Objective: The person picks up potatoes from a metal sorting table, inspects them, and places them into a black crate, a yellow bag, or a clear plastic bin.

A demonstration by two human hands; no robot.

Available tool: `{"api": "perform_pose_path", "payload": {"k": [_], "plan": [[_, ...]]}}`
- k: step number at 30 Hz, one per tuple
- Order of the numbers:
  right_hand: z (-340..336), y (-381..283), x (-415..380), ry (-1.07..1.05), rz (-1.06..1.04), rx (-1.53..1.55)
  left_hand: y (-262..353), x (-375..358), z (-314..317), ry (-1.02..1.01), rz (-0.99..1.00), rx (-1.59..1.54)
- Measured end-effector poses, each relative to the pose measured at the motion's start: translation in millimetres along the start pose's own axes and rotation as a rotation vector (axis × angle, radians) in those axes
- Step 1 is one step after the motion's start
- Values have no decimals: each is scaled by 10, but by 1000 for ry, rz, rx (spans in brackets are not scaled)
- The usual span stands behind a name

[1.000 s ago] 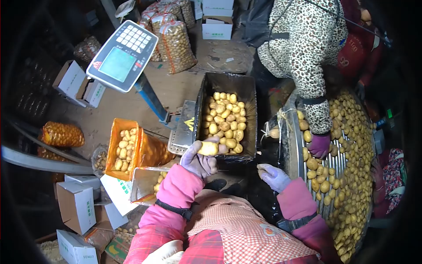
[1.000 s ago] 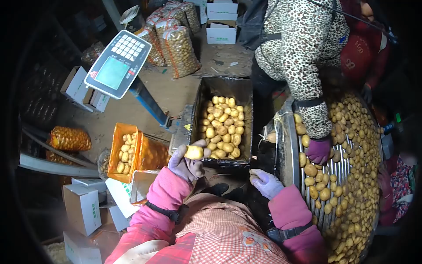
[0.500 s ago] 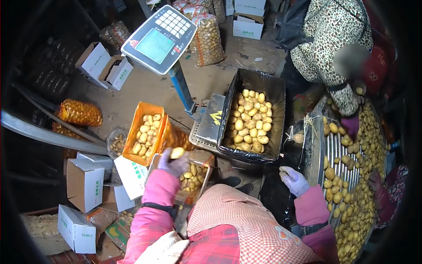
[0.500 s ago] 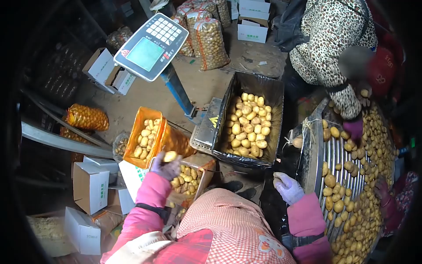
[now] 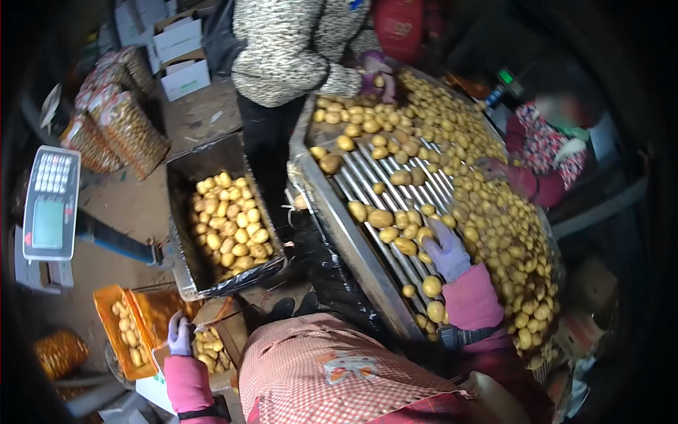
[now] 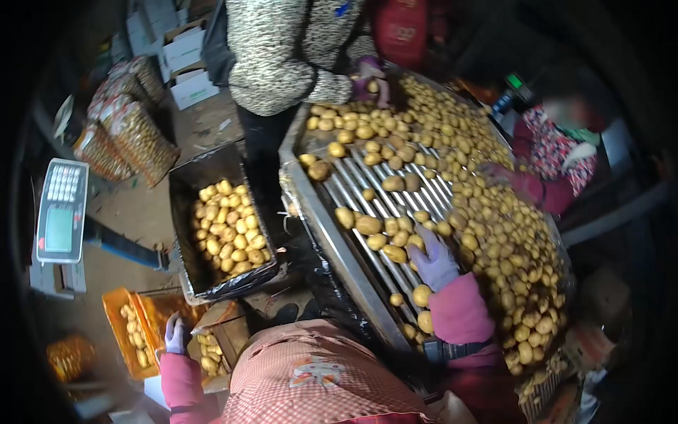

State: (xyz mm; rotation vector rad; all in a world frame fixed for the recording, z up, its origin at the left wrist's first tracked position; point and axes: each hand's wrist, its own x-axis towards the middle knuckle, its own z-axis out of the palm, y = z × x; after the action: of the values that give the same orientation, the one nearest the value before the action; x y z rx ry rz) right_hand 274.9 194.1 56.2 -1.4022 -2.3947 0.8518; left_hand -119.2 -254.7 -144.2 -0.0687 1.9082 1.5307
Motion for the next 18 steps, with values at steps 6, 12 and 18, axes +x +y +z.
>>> {"api": "perform_pose_path", "payload": {"k": [6,12,18], "plan": [[460,563,-435,-77,64,-328,655,-158,1608,-474,476,295],[518,329,135,-13,128,-477,1331,-702,2635,-975,540,457],[332,502,720,225,-111,539,1831,-1065,3261,-1391,848,603]]}}
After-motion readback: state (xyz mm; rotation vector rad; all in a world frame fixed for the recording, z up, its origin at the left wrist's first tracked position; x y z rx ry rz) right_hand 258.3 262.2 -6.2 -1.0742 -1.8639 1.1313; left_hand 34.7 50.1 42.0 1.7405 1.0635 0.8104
